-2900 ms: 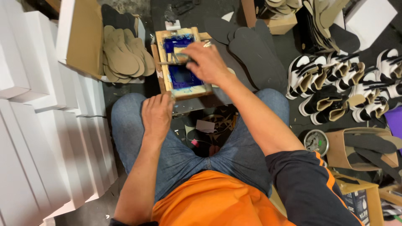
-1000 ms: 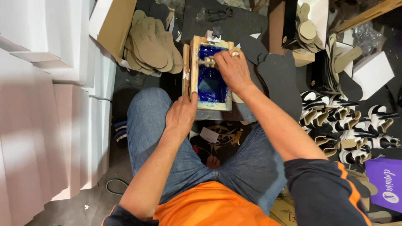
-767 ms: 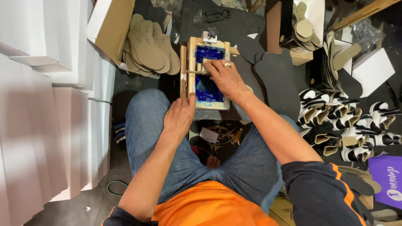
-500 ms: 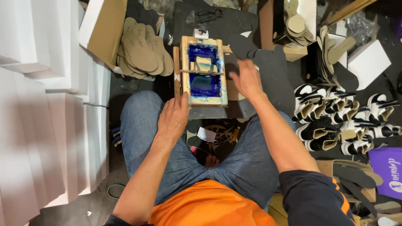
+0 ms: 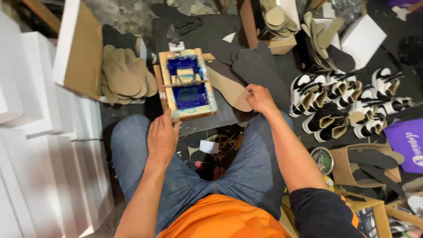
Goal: The person sits on the floor and uses a wooden frame with a roller to apply blue ink onto beige shoe insoles. They repeatedly pick up an insole, press it onto the inked roller, and place it on a nearby pile.
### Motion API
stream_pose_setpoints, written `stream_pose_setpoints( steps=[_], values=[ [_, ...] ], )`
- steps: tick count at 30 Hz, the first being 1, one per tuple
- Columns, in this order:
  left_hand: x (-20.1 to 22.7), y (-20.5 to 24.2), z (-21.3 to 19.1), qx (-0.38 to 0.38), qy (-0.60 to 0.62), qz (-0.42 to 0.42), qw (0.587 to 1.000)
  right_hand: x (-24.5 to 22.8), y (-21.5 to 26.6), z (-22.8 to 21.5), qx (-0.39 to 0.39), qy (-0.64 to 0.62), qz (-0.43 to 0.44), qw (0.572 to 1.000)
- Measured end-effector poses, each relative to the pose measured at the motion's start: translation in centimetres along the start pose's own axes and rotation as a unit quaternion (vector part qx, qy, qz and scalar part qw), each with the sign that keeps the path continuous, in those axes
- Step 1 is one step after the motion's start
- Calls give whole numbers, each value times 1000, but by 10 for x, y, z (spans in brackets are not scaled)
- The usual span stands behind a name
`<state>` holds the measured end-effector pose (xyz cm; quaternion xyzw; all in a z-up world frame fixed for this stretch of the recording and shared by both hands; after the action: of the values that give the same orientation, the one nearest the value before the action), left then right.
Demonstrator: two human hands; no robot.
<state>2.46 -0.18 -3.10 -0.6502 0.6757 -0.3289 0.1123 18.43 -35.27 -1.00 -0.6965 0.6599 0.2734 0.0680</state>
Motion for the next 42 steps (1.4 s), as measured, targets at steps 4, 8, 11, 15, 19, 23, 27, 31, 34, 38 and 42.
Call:
stream_pose_setpoints(
  steps=[4, 8, 11, 15, 19, 23, 27, 31, 34, 38, 42],
  values=[
    [3, -2, -4, -8, 9, 7, 1000, 21, 19, -16, 46, -77, 21, 996],
    [3, -1, -5, -5, 18, 3, 1000, 32, 23, -17, 108, -207, -6, 972],
    [3, -3, -10, -8, 13, 1, 1000, 38, 28, -21, 143, -294, -21, 945],
    [-4, 4, 4, -13, 9, -5, 1000, 17, 56, -47, 192, -444, 48, 874],
    [6, -2, -11, -130, 45, -48, 989, 38, 47, -88, 264, -484, 92, 829],
    [2, 2, -5, -124, 37, -66, 989, 38, 35, -162, 353, -526, 197, 748],
    [4, 1, -8, -135, 55, -80, 986, 55, 22, -218, 424, -655, 206, 591],
    [2, 2, -3, -109, 40, -72, 991, 107, -11, -176, 460, -521, 255, 672],
    [0, 5, -1, -129, 36, -60, 989, 105, -25, -100, 335, -246, 21, 909],
    [-1, 1, -1, -35, 11, -10, 999, 40, 6, -47, 159, 195, -47, 967],
    [0, 1, -2, -15, 18, -14, 1000, 45, 1, -36, 141, 263, -12, 955]
  ],
)
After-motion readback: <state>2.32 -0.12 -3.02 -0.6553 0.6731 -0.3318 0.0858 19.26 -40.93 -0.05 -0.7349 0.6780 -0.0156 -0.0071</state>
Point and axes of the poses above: each hand's wrist, its own y-axis away from the middle knuckle, its own z-axis out of the palm, x = y × z, the point moved 2 cm from there along -y, towards the middle knuckle, and after that the axes turned 6 degrees about -z, right-handed, at the moved point
